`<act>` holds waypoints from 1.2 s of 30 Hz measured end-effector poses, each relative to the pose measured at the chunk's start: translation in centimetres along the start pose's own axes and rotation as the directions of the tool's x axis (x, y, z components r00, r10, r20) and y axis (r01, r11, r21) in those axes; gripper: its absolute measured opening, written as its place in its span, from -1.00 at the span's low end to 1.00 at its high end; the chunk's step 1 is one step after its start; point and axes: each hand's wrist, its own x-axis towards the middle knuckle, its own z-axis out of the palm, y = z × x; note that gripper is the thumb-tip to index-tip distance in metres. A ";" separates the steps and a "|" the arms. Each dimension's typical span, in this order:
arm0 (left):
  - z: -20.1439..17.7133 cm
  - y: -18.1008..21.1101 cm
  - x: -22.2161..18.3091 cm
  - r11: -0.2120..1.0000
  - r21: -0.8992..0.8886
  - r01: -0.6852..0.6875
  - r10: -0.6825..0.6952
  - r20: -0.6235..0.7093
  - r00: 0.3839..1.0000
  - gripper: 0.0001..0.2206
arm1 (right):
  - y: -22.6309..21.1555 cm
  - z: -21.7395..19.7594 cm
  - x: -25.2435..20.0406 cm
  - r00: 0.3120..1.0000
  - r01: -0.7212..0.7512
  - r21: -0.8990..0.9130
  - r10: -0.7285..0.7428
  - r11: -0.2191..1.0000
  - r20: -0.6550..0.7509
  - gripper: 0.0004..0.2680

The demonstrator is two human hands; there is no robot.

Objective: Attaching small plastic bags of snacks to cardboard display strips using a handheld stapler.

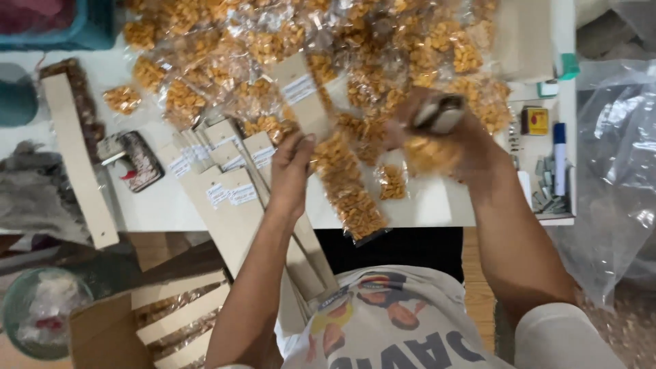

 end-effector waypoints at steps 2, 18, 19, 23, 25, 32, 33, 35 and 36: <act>0.8 1.6 -1.1 0.998 0.062 0.032 -0.036 0.078 0.996 -0.63 | -0.4 2.1 1.1 0.997 -0.068 -0.149 0.073 0.987 0.033 -0.82; 2.9 3.6 -2.7 0.921 0.210 -0.329 0.277 0.242 0.930 -0.64 | -3.3 8.4 5.6 0.929 -0.288 -0.106 0.251 0.952 -0.273 -0.77; 2.9 3.5 -2.8 0.895 0.245 -0.372 0.310 0.259 0.915 -0.62 | -3.7 9.2 5.9 0.857 -0.364 0.170 0.401 0.916 -0.323 -0.61; 3.2 3.6 -3.8 0.801 0.350 -0.486 0.347 0.391 0.853 -0.67 | 0.0 10.7 7.1 0.871 -0.013 0.549 0.279 0.836 -0.405 -0.66; 2.8 2.0 -3.6 0.770 0.378 -0.514 0.351 0.422 0.836 -0.76 | -0.1 10.2 6.2 0.886 -0.054 0.505 0.275 0.861 -0.374 -0.64; 2.3 1.8 -1.8 0.829 0.362 -0.426 0.339 0.280 0.898 -0.62 | 5.9 3.5 0.6 0.790 -0.377 -0.598 -0.092 0.708 -0.606 -0.59; 2.2 2.4 -1.1 0.828 0.360 -0.429 0.347 0.271 0.898 -0.62 | 7.3 2.3 0.3 0.796 -0.365 -0.603 -0.098 0.709 -0.597 -0.59; 1.9 3.2 -0.5 0.982 0.186 0.019 -0.032 0.068 0.997 -0.42 | 10.2 -0.1 -1.6 0.825 -0.552 -0.742 0.124 0.381 -0.551 -0.71; 2.1 3.0 -0.2 0.983 0.182 0.019 -0.033 0.072 0.997 -0.42 | 10.5 -0.3 -1.6 0.825 -0.553 -0.743 0.122 0.376 -0.552 -0.71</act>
